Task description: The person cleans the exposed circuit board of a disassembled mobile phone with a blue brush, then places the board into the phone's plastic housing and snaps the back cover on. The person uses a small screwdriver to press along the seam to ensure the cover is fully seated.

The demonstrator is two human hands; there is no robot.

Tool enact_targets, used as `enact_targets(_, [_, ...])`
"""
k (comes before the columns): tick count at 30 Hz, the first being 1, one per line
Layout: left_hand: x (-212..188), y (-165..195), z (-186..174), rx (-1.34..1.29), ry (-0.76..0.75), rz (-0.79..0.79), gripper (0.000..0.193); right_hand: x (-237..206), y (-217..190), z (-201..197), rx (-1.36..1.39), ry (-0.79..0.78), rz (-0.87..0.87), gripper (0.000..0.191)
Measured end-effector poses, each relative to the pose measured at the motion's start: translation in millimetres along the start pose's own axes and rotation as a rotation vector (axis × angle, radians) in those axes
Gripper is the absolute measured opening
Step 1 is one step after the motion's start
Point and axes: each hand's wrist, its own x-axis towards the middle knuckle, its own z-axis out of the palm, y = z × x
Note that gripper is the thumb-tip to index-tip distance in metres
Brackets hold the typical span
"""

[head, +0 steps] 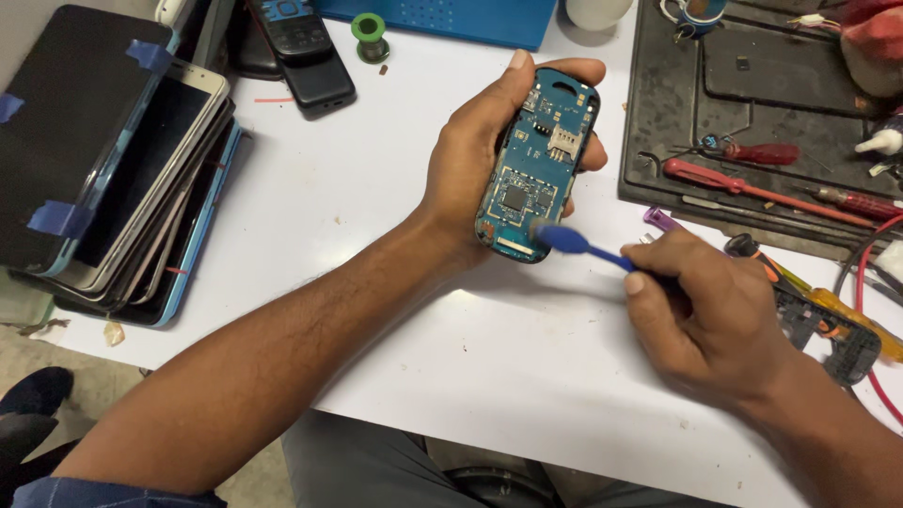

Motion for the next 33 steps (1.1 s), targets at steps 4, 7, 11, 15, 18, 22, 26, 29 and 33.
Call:
enact_targets(4, [-1, 1, -1, -0.006, 0.02, 0.004, 0.055, 1, 2, 1, -0.023, -0.006, 0.017, 0.017])
enact_targets(7, [1, 1, -1, -0.033, 0.007, 0.003, 0.054, 0, 4, 0, -0.058, -0.012, 0.051, 0.015])
enact_targets(11, [2, 1, -3, 0.01, -0.004, 0.021, 0.055, 0, 7, -1, -0.036, -0.029, -0.01, 0.017])
enact_targets(15, [2, 1, -3, -0.006, 0.004, 0.028, 0.055, -1, 8, -2, -0.094, 0.012, 0.049, 0.016])
enact_targets(18, [2, 3, -3, 0.0, -0.001, 0.018, 0.055, 0, 8, -5, -0.06, -0.01, -0.021, 0.019])
enact_targets(22, [2, 5, -2, -0.017, 0.03, -0.006, 0.055, 1, 8, -7, -0.118, -0.004, -0.007, 0.017])
enact_targets(26, [2, 6, -1, -0.006, 0.022, 0.006, 0.055, 1, 7, -8, -0.123, 0.005, -0.027, 0.014])
enact_targets(29, [1, 6, -1, 0.005, 0.031, -0.002, 0.055, 1, 6, -9, -0.153, 0.008, -0.027, 0.016])
enact_targets(33, [2, 6, -2, 0.01, 0.025, 0.016, 0.055, 1, 5, -10, -0.222, 0.03, -0.003, 0.015])
